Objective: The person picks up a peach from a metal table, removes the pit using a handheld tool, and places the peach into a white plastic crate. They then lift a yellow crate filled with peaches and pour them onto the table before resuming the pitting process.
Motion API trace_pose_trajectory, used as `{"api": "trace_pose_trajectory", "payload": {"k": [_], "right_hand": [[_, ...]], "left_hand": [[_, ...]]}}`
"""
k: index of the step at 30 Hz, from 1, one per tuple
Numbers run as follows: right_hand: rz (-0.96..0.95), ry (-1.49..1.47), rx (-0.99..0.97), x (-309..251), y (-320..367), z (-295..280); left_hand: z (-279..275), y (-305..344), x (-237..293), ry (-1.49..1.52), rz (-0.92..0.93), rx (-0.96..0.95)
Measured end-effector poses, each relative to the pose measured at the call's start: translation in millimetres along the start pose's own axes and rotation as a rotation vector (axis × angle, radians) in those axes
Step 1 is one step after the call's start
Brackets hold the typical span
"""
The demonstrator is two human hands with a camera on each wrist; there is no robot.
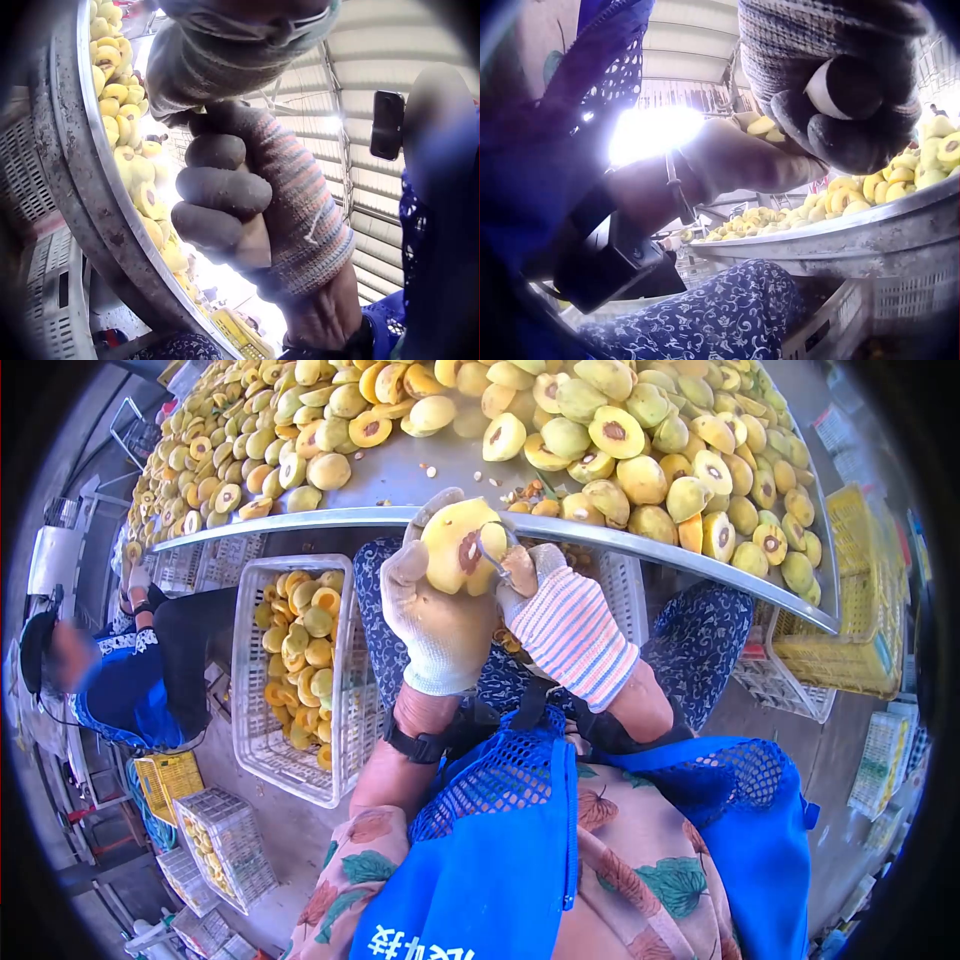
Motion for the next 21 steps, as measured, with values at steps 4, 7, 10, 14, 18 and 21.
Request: {"api": "trace_pose_trajectory", "payload": {"k": [4, 7, 10, 14, 18, 21], "right_hand": [[0.012, -0.003, -0.044, 2.3, -1.6, -0.1], [0.002, -0.034, -0.102, 4.4, -4.6, 0.5], [0.002, -0.113, -0.083, 4.3, -6.6, 4.5], [0.012, -0.258, -0.072, 7.4, -7.0, 7.0], [-0.012, -0.430, -0.064, 18.1, -10.5, 9.1], [-0.195, -0.160, 0.130, 22.7, -15.6, 14.6]], "left_hand": [[8.7, -0.5, -4.6, -0.177, 0.010, -0.014], [14.4, 0.9, -6.6, -0.145, 0.030, -0.046], [24.2, 2.4, -6.9, -0.162, 0.049, 0.021], [18.8, -0.6, -10.5, -0.363, 0.125, 0.178], [20.4, 2.3, -13.6, -0.398, 0.101, 0.157], [25.1, -1.1, -13.8, -0.260, 0.067, -0.098]]}}
Point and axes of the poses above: each hand's wrist, its own y-axis away from the middle knuckle, its own z-axis out of the palm, x = y × z, the point moved 3 cm from there along -y, towards the middle knuckle, and after that the axes turned 11 degrees about -x, right-handed, at the moved point
